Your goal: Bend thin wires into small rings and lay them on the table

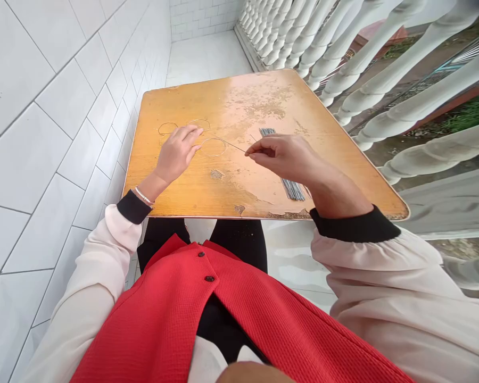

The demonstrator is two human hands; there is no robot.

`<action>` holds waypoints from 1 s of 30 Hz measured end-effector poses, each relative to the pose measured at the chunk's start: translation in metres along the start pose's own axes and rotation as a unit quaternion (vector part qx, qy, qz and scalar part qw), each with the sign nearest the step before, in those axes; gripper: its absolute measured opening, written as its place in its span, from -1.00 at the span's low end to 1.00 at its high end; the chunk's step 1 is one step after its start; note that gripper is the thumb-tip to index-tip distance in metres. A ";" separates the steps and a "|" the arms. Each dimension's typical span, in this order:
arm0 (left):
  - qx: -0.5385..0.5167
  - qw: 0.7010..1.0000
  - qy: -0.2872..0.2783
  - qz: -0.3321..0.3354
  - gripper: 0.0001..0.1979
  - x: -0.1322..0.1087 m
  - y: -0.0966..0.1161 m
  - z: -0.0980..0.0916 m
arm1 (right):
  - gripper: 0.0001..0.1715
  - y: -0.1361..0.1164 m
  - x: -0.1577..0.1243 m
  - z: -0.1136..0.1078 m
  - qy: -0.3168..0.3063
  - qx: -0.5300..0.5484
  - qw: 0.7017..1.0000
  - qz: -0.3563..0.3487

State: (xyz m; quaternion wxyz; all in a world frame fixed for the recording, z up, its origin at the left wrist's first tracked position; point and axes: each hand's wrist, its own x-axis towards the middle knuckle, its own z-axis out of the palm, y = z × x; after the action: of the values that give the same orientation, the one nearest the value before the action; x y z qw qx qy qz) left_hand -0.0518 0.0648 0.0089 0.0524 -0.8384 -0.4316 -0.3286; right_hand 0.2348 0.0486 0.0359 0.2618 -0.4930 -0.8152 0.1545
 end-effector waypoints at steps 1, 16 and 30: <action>0.009 1.000 -0.002 0.011 -0.66 0.005 -0.001 0.004 | -0.85 0.003 -0.001 0.001 -0.003 0.003 1.000 -0.013; 0.037 0.992 -0.095 0.079 -0.77 0.022 0.023 0.024 | -0.82 -0.018 0.016 0.038 -0.050 0.270 0.949 0.153; 0.031 0.986 -0.076 0.148 -0.65 -0.001 0.000 0.028 | -0.71 -0.035 0.029 0.057 -0.054 0.472 0.824 0.308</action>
State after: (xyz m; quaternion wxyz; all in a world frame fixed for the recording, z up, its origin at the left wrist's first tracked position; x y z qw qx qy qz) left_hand -0.0384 0.0749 -0.0132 0.0934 -0.9135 -0.3156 -0.2391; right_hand 0.1656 0.0579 0.0147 0.3569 -0.5258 -0.4613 0.6191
